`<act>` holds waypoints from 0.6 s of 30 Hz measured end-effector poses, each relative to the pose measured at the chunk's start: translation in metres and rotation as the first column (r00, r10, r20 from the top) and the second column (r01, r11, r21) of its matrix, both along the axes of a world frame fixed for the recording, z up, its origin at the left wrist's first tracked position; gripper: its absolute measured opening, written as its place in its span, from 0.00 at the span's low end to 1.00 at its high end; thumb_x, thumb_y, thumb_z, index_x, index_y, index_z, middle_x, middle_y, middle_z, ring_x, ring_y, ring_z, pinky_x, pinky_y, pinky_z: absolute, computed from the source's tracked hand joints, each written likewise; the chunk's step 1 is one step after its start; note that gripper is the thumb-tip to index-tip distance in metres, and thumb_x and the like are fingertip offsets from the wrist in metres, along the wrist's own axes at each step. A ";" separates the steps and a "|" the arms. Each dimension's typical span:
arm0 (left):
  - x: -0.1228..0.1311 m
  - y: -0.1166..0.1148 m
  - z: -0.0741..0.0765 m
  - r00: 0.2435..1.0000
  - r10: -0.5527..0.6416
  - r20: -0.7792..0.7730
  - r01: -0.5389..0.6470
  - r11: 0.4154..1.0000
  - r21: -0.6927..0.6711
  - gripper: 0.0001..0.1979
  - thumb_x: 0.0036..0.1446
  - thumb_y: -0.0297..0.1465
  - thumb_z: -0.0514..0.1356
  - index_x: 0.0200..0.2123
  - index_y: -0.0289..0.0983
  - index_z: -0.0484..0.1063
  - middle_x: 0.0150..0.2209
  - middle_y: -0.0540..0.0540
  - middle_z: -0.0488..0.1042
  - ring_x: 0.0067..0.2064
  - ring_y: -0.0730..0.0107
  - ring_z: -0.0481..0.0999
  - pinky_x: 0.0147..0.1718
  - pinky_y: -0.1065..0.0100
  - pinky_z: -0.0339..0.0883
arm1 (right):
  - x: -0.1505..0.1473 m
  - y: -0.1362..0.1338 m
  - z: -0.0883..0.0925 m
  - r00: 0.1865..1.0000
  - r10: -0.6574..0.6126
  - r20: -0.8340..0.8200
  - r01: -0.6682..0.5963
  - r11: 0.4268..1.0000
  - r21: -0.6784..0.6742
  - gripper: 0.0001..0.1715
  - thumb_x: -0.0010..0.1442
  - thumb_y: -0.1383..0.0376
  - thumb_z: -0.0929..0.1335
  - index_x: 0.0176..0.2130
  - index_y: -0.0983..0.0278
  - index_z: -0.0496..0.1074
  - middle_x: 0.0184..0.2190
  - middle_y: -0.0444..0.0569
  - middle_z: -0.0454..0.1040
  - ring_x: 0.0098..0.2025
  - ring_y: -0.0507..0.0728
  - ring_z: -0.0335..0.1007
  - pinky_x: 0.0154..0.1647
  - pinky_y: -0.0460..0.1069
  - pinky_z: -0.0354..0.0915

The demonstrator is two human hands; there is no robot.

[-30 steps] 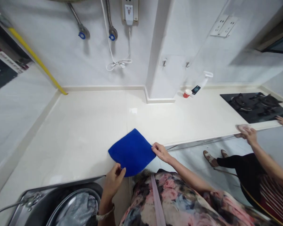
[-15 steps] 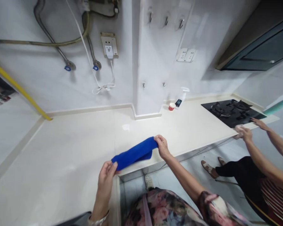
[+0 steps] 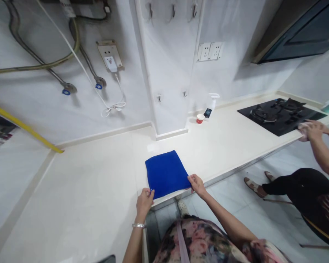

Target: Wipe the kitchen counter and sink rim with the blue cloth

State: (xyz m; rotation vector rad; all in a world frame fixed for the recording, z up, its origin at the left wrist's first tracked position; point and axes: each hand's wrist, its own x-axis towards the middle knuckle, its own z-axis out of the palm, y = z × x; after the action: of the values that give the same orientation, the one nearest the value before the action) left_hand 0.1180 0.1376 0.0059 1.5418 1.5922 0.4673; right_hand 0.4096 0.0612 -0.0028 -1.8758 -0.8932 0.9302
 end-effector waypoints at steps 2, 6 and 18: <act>-0.009 -0.003 -0.004 0.999 -0.046 -0.001 0.046 0.998 -0.037 0.20 0.59 0.53 0.58 0.40 0.42 0.68 0.21 0.54 0.75 0.25 0.62 0.80 0.31 0.64 0.69 | 0.009 -0.015 -0.010 0.999 0.019 0.029 -0.017 0.998 -0.064 0.22 0.65 0.43 0.58 0.34 0.56 0.62 0.18 0.41 0.70 0.19 0.59 0.71 0.20 0.49 0.63; -0.046 0.008 0.002 0.996 -0.007 -0.089 0.010 0.999 0.038 0.23 0.60 0.53 0.55 0.45 0.41 0.72 0.34 0.44 0.83 0.37 0.57 0.84 0.41 0.59 0.75 | 0.036 -0.013 -0.007 0.978 -0.004 0.207 0.024 0.995 -0.096 0.16 0.69 0.56 0.59 0.45 0.62 0.70 0.34 0.53 0.81 0.35 0.61 0.79 0.38 0.52 0.71; -0.117 0.052 -0.022 0.745 0.453 -0.490 -0.293 0.882 0.370 0.42 0.64 0.50 0.47 0.72 0.28 0.57 0.75 0.17 0.46 0.76 0.23 0.43 0.65 0.19 0.40 | -0.111 0.115 0.000 0.476 0.554 0.683 -0.620 0.762 -0.186 0.38 0.73 0.51 0.61 0.76 0.58 0.54 0.79 0.55 0.42 0.79 0.81 0.27 0.72 0.83 0.29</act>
State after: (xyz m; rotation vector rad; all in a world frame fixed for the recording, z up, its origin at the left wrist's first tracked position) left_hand 0.0014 0.1893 -0.0165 1.6531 2.4253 0.4862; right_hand 0.2984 0.1757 -0.0027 -1.8682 -2.1427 0.4697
